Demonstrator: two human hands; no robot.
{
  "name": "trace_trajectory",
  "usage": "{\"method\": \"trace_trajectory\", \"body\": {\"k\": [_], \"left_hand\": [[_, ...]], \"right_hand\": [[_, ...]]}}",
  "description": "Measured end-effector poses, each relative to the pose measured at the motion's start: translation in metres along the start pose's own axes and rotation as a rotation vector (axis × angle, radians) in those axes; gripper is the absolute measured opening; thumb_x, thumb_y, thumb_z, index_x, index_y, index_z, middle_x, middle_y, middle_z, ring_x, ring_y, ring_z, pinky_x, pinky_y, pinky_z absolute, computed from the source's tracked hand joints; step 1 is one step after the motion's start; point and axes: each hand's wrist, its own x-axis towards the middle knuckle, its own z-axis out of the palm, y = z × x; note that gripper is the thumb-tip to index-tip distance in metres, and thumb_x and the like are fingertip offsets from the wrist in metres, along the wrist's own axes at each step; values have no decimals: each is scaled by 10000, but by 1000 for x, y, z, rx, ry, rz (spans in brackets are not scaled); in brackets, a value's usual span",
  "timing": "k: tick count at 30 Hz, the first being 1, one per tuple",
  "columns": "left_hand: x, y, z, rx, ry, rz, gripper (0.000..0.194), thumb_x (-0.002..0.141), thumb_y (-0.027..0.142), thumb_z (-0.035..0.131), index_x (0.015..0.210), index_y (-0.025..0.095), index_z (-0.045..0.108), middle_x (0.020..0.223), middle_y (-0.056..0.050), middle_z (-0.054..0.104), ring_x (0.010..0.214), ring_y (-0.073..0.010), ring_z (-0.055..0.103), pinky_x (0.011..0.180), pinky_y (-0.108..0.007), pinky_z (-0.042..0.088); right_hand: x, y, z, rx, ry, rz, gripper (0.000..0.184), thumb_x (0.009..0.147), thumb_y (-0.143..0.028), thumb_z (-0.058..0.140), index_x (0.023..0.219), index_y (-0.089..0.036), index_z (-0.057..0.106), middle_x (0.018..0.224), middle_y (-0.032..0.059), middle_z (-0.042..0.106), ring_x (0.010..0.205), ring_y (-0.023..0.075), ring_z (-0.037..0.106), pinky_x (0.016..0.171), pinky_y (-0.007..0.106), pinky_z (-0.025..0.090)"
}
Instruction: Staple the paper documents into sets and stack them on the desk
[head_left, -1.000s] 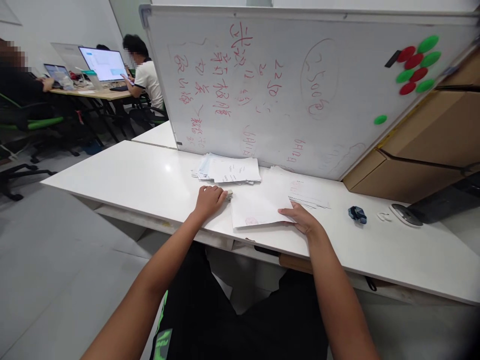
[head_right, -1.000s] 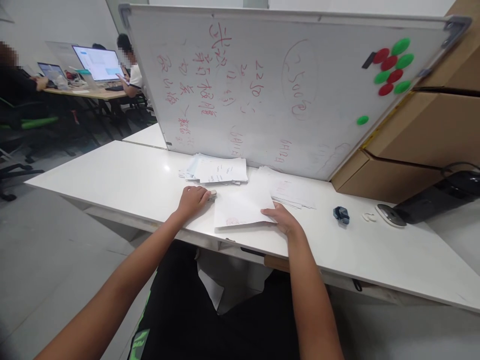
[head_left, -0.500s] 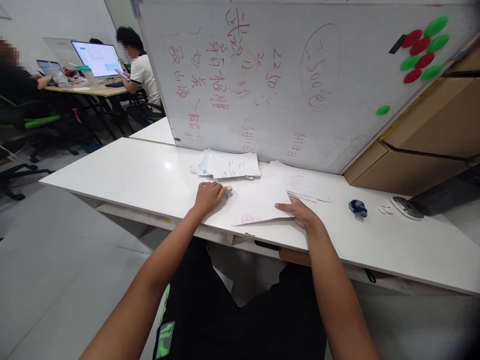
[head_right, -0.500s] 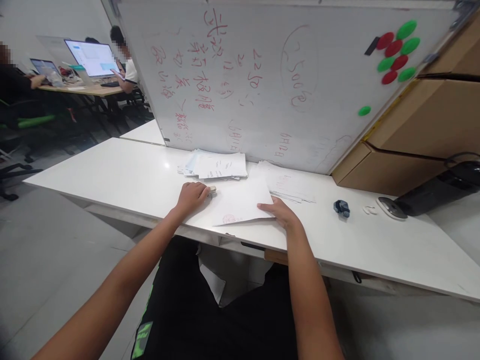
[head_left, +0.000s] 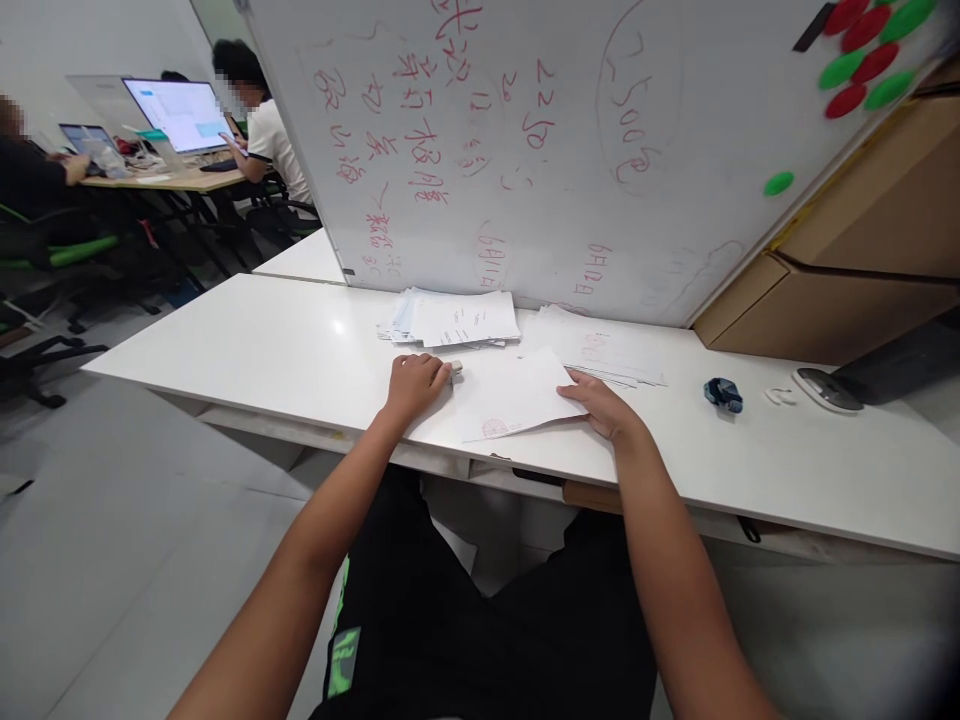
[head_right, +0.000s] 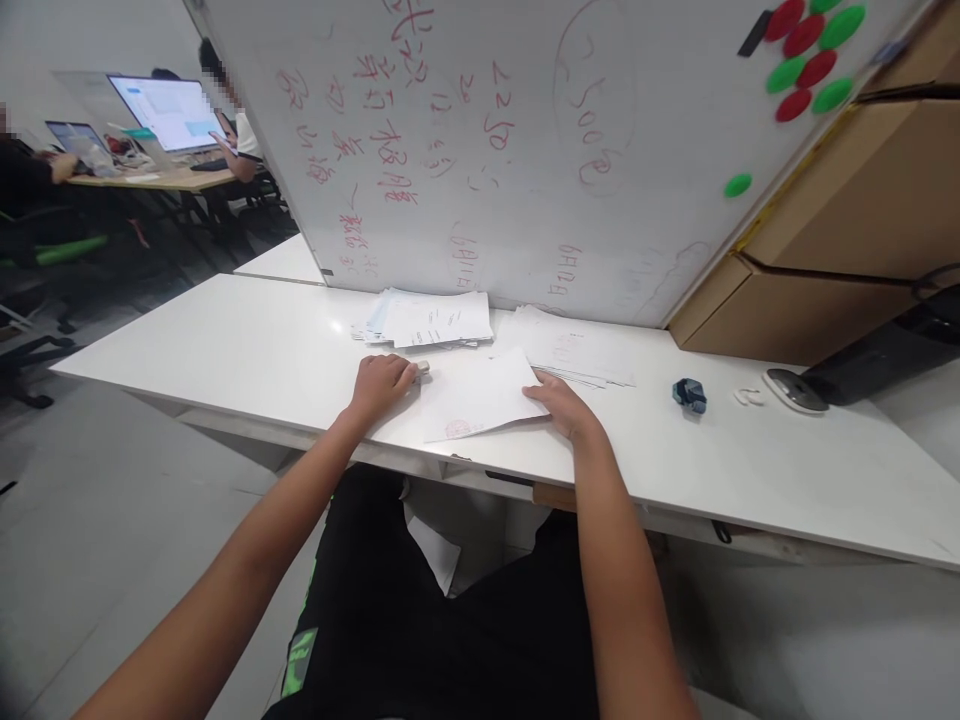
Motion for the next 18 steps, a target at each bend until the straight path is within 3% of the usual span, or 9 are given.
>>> {"method": "trace_trajectory", "body": {"k": [8, 18], "left_hand": [[-1, -1, 1, 9, 41, -38, 379, 945, 405, 363, 850, 227, 684, 962, -60, 694, 938, -231, 589, 955, -410, 305], [9, -9, -9, -121, -130, 4, 406, 930, 431, 348, 920, 244, 708, 1022, -31, 697, 975, -220, 604, 886, -354, 391]], "right_hand": [[-6, -4, 5, -2, 74, -7, 437, 721, -209, 631, 1157, -226, 619, 977, 25, 730, 821, 200, 677, 735, 292, 509], [-3, -1, 5, 38, 74, -32, 446, 680, -209, 633, 1126, -210, 625, 908, 28, 731, 764, 195, 671, 689, 283, 500]]}}
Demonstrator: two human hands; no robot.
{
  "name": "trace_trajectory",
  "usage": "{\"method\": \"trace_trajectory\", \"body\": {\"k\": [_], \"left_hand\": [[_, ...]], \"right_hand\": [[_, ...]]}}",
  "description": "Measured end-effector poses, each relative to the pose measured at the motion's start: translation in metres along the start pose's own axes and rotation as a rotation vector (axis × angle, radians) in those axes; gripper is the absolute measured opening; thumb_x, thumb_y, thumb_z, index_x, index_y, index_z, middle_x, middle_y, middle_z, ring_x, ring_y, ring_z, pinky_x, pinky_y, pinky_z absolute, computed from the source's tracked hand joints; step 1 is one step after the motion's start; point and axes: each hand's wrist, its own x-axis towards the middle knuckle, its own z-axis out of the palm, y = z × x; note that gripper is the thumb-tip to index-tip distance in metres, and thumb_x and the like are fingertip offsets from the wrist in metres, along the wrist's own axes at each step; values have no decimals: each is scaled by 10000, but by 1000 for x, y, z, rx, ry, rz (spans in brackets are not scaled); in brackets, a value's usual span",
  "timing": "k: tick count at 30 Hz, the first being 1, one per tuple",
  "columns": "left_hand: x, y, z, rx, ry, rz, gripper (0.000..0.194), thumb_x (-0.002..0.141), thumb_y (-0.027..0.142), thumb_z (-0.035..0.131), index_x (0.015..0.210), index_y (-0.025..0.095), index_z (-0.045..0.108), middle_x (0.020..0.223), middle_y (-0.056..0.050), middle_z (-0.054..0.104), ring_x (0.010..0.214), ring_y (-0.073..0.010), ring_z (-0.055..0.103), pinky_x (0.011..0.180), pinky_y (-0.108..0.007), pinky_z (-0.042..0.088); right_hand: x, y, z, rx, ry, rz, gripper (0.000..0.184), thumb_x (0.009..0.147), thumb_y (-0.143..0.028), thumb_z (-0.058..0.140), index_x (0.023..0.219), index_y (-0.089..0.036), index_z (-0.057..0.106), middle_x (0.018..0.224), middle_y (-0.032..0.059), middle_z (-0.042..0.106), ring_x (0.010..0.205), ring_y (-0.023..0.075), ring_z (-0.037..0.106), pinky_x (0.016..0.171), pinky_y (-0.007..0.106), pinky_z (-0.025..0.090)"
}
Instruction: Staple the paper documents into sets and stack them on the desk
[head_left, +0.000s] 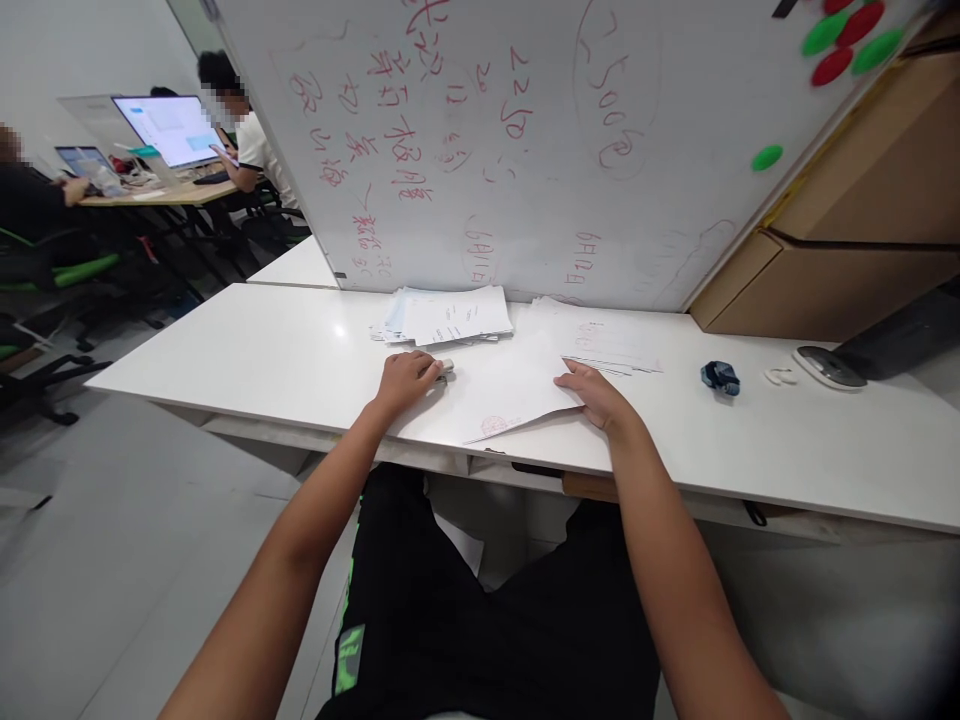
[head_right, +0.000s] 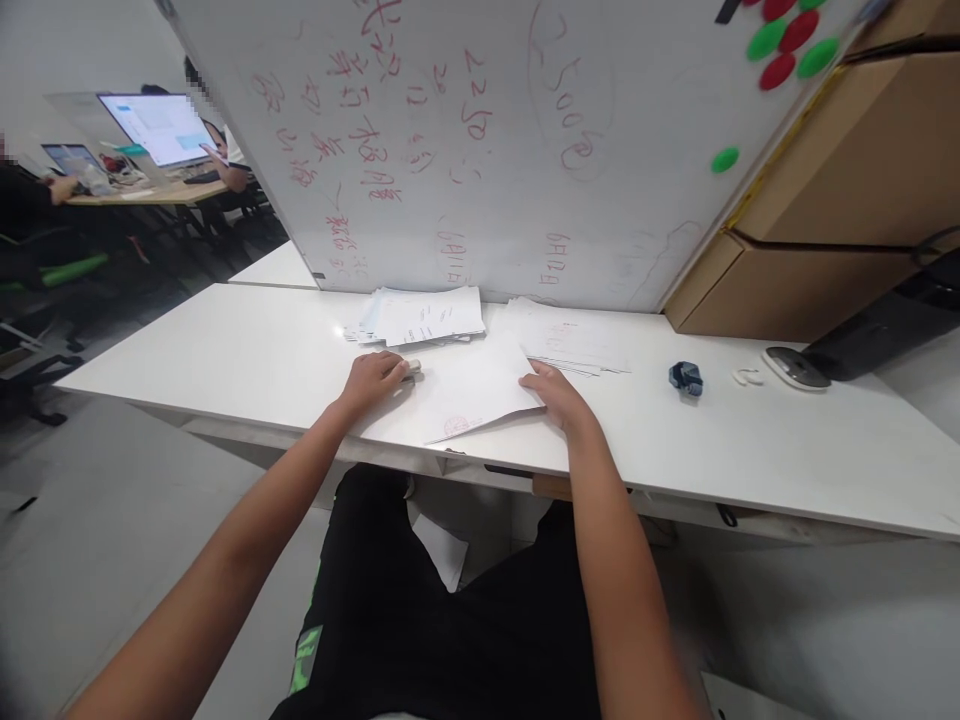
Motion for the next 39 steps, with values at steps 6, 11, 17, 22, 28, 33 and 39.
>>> {"method": "trace_trajectory", "body": {"k": [6, 11, 17, 22, 28, 33, 39], "left_hand": [[14, 6, -15, -116, -60, -101, 504, 934, 544, 275, 992, 252, 682, 1052, -32, 690, 960, -231, 604, 813, -317, 438], [46, 23, -9, 23, -87, -112, 502, 944, 508, 254, 947, 224, 668, 990, -92, 668, 973, -280, 565, 816, -380, 424], [55, 27, 15, 101, -108, -75, 340, 889, 403, 420, 1090, 240, 639, 1196, -132, 525, 1156, -348, 405, 929, -480, 374], [54, 23, 19, 89, -123, -74, 313, 898, 366, 411, 1100, 259, 625, 1191, -119, 500, 1144, -337, 398, 954, -489, 362], [56, 25, 18, 76, -149, -89, 306, 903, 336, 392, 1091, 255, 619, 1195, -116, 499, 1149, -333, 404, 958, -491, 352], [55, 28, 15, 95, -178, -93, 317, 910, 343, 366, 1078, 229, 609, 1166, -131, 542, 1133, -342, 431, 925, -481, 366], [56, 32, 12, 67, -358, -168, 337, 940, 357, 287, 1125, 195, 517, 935, -121, 650, 818, -290, 592, 726, -390, 427]], "right_hand": [[-5, -4, 1, 0, -26, -28, 414, 678, -214, 628, 1092, -209, 629, 896, 28, 731, 745, 197, 668, 685, 285, 499], [-4, -2, 0, -6, -9, -38, 400, 690, -212, 617, 1090, -215, 627, 866, 20, 731, 726, 194, 667, 681, 286, 504], [2, 3, -3, 12, 0, -35, 405, 684, -204, 627, 1089, -212, 635, 866, 23, 730, 732, 195, 669, 662, 280, 508], [4, 2, -2, 25, 27, -9, 426, 678, -168, 621, 1101, -218, 637, 877, 22, 730, 729, 194, 663, 663, 288, 511], [-1, -2, 0, 14, 30, -6, 420, 681, -186, 632, 1099, -219, 639, 890, 28, 726, 775, 211, 668, 704, 308, 515], [-5, -4, 1, 3, 38, -19, 407, 692, -205, 631, 1099, -208, 624, 865, 20, 720, 781, 195, 664, 690, 284, 506], [-4, -2, 1, 10, 37, -22, 386, 692, -209, 637, 1078, -212, 640, 872, 19, 717, 780, 197, 662, 698, 289, 503]]}}
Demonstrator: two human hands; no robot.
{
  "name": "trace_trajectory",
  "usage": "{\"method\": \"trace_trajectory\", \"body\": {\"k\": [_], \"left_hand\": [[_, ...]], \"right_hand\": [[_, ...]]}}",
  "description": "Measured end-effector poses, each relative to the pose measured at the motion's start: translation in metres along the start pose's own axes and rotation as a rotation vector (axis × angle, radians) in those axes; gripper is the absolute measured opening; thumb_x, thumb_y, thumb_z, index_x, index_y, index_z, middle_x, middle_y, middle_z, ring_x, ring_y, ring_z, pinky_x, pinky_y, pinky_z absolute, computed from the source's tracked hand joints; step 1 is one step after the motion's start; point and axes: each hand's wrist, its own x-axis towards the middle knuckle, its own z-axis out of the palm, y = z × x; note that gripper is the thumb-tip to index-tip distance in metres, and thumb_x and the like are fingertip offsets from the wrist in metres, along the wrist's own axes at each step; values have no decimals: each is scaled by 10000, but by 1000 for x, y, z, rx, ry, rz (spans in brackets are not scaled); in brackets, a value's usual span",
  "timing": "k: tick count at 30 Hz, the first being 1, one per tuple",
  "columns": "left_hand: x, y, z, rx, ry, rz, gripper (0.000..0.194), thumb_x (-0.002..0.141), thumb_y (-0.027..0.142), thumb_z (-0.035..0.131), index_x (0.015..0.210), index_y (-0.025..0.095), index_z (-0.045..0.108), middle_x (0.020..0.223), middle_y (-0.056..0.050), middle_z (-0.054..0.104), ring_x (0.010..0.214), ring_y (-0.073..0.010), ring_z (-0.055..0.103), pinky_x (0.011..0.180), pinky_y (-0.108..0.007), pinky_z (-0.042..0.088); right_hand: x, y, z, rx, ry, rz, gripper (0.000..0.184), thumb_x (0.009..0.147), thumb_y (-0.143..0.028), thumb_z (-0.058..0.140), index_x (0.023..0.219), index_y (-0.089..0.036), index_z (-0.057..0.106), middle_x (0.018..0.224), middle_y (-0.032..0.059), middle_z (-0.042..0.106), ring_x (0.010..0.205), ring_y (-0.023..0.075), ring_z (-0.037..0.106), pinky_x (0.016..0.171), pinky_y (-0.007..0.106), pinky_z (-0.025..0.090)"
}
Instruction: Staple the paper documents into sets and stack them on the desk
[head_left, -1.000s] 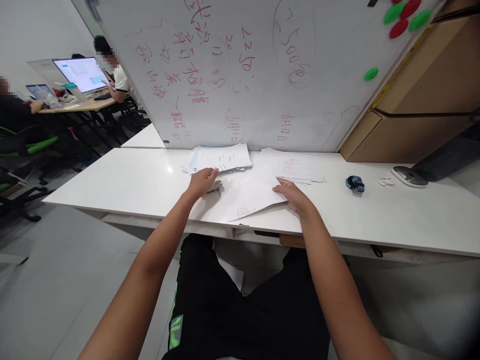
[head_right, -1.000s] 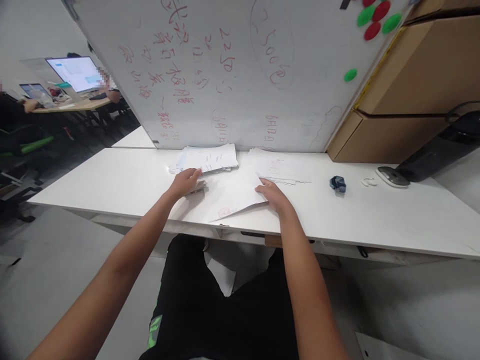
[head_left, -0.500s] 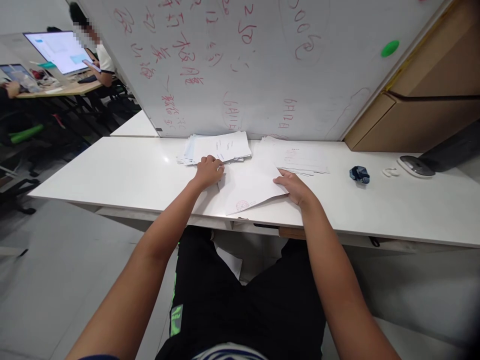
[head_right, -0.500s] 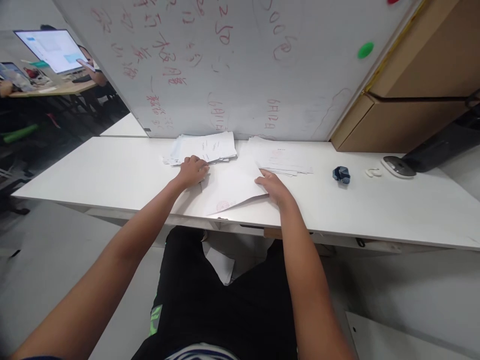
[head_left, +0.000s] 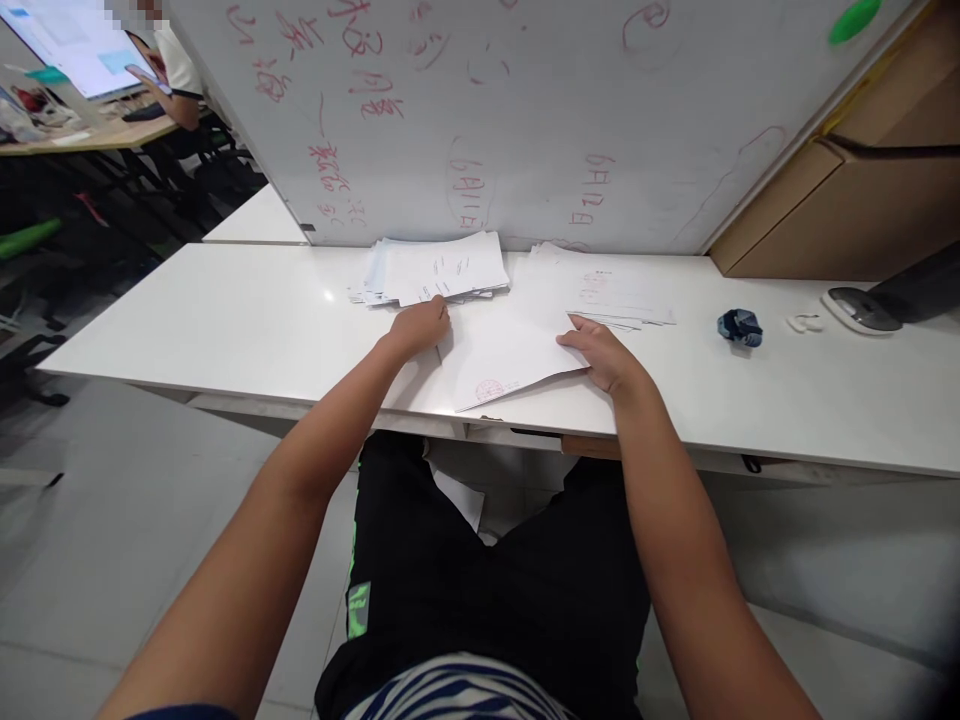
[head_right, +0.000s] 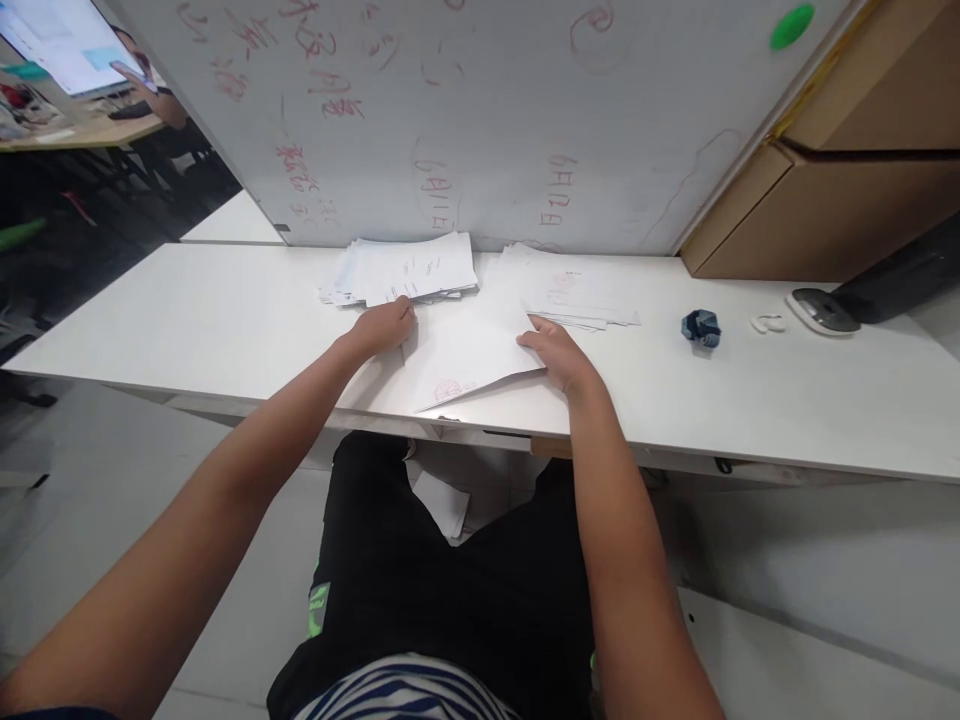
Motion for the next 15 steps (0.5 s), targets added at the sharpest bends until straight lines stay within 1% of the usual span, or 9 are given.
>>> {"method": "trace_trajectory", "body": {"k": [5, 8, 10, 12, 15], "left_hand": [[-5, 7, 1, 35, -28, 99, 318, 943, 349, 296, 1127, 181, 494, 978, -123, 656, 785, -279, 599, 693, -376, 425], [-7, 8, 0, -3, -55, 100, 321, 947, 353, 293, 1120, 186, 505, 979, -124, 663, 769, -273, 597, 691, -374, 425], [-7, 7, 0, -12, -66, 90, 326, 948, 363, 296, 1119, 191, 514, 991, -121, 663, 795, -275, 598, 713, -376, 425], [-4, 6, -1, 4, -44, 97, 329, 949, 368, 300, 1121, 192, 518, 1005, -119, 657, 849, -280, 595, 748, -379, 424], [-1, 4, 1, 52, 34, 132, 327, 952, 340, 286, 1115, 177, 518, 1054, -129, 627, 953, -288, 568, 784, -381, 427]], "right_hand": [[1, 0, 1, -24, 24, 18, 401, 679, -210, 640, 1080, -213, 636, 877, 9, 717, 794, 195, 661, 705, 291, 502], [2, 1, 0, -31, 15, 23, 411, 676, -224, 647, 1087, -220, 633, 887, 9, 716, 797, 200, 662, 717, 303, 506], [2, 2, 0, -31, 8, 13, 410, 679, -234, 651, 1088, -223, 632, 895, 12, 716, 801, 205, 664, 731, 315, 510], [2, 3, -1, -32, 12, 1, 399, 685, -243, 652, 1083, -229, 633, 906, 14, 715, 803, 206, 666, 741, 324, 514], [2, 3, -1, -36, 23, 7, 393, 691, -245, 650, 1083, -239, 633, 918, 12, 715, 806, 203, 668, 741, 323, 519]]}}
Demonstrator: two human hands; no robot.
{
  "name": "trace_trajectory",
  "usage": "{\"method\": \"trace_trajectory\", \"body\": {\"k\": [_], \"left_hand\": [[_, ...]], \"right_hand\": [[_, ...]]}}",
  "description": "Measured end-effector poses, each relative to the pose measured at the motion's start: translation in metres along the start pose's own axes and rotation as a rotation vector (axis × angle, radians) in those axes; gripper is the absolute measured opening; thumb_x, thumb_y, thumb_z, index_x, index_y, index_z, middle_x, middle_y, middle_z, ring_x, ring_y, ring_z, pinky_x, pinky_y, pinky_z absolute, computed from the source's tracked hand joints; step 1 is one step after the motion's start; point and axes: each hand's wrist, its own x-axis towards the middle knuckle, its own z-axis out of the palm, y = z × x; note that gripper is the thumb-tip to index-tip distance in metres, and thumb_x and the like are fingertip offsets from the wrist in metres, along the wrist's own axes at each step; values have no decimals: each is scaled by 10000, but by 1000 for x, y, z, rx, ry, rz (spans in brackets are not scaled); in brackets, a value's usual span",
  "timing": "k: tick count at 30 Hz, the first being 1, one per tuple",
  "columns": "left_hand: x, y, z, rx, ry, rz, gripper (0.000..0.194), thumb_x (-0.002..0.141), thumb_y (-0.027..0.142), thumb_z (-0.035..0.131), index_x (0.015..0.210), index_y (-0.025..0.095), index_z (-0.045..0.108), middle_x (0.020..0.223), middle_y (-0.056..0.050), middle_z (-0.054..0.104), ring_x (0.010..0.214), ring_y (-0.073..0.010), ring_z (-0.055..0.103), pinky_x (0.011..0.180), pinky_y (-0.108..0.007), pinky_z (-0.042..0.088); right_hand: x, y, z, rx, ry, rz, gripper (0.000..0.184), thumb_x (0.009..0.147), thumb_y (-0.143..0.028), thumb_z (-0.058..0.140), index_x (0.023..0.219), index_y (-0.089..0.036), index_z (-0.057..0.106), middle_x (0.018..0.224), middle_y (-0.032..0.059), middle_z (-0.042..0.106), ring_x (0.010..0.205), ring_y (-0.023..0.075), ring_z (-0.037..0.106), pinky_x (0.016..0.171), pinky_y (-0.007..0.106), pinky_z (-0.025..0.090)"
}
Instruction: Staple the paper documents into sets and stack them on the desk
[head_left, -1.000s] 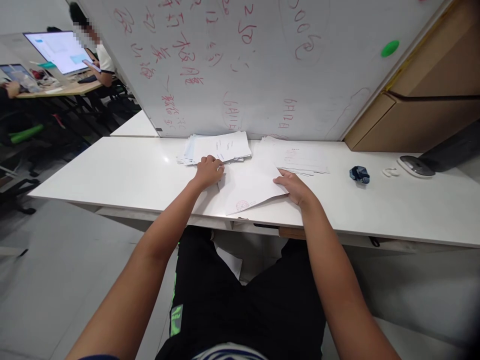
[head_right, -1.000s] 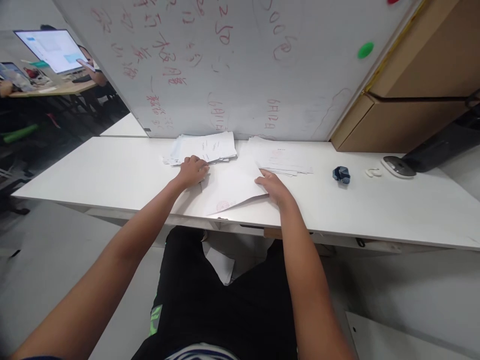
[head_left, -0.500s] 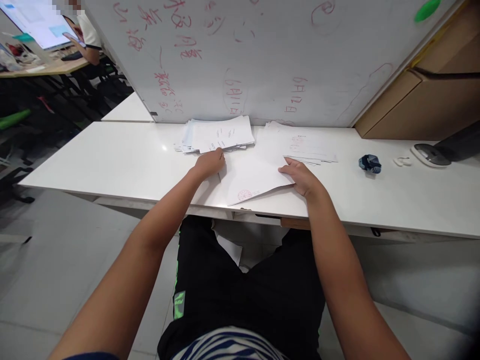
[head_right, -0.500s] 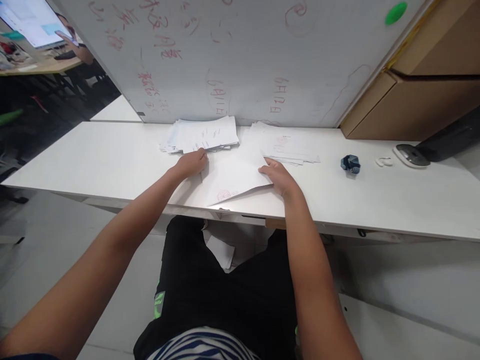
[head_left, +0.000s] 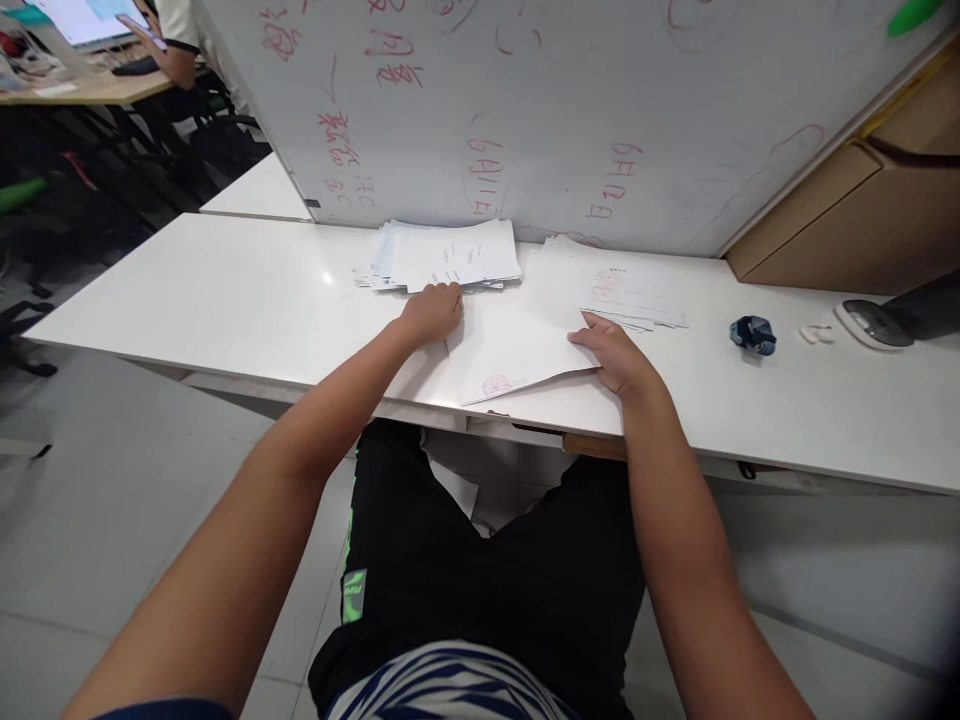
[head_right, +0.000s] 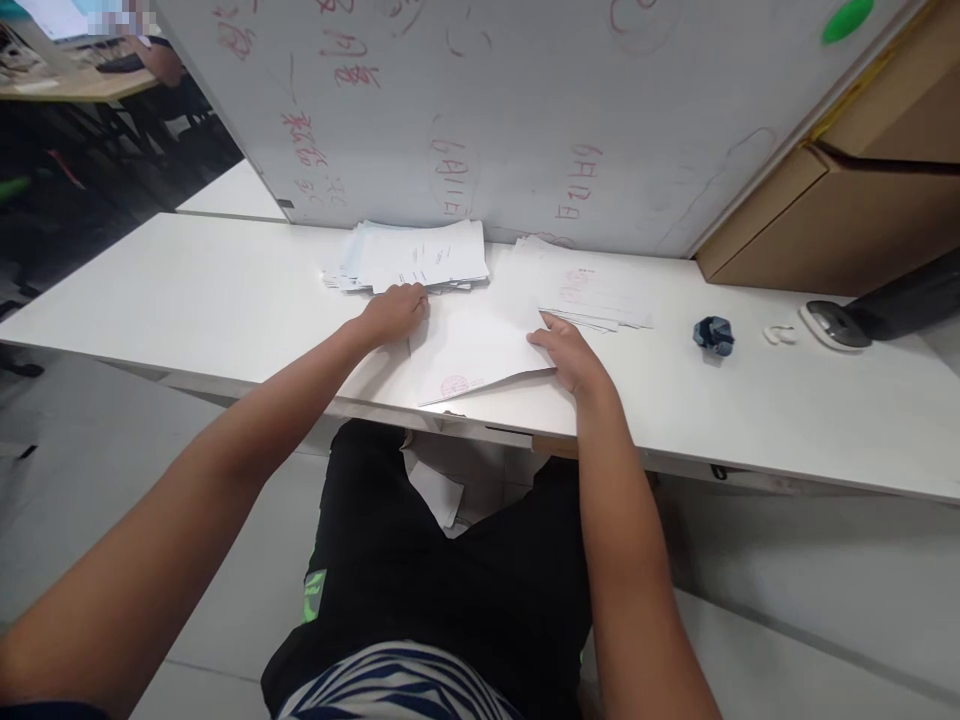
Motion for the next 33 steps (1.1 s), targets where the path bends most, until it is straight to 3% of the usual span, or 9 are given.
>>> {"method": "trace_trajectory", "body": {"k": [18, 23, 26, 30, 33], "left_hand": [[13, -5, 9, 43, -66, 10, 287, 909, 247, 352, 1061, 136, 569, 1130, -144, 612, 1026, -292, 575, 835, -384, 438], [7, -8, 6, -52, -27, 13, 274, 909, 292, 347, 977, 155, 575, 1045, -118, 644, 901, -269, 600, 715, -341, 435], [-2, -7, -2, -126, 38, 32, 266, 912, 347, 362, 899, 181, 570, 940, -80, 652, 803, -230, 590, 636, -306, 404], [-17, -3, -18, -121, 276, 118, 392, 962, 393, 274, 766, 195, 550, 783, -56, 618, 732, -201, 563, 627, -303, 363], [-30, -4, -29, -88, 427, 92, 454, 983, 388, 224, 761, 194, 569, 769, -57, 620, 760, -204, 568, 674, -315, 360]], "right_hand": [[1, 0, 2, -12, -37, 19, 478, 672, -270, 680, 1146, -251, 620, 969, 4, 724, 818, 207, 672, 709, 307, 517], [2, 5, 6, 88, 104, -15, 452, 595, -252, 705, 1043, -216, 655, 803, -18, 721, 688, 189, 654, 629, 286, 484], [2, 6, 10, 161, 129, -22, 413, 542, -246, 709, 950, -202, 669, 725, -28, 703, 614, 176, 626, 580, 273, 456], [1, 5, 10, 244, 123, -59, 386, 526, -247, 698, 908, -204, 660, 704, -35, 687, 586, 163, 597, 549, 259, 437], [1, 6, 10, 255, 170, -103, 352, 540, -271, 677, 884, -201, 649, 688, -38, 669, 582, 161, 580, 536, 256, 427]]}}
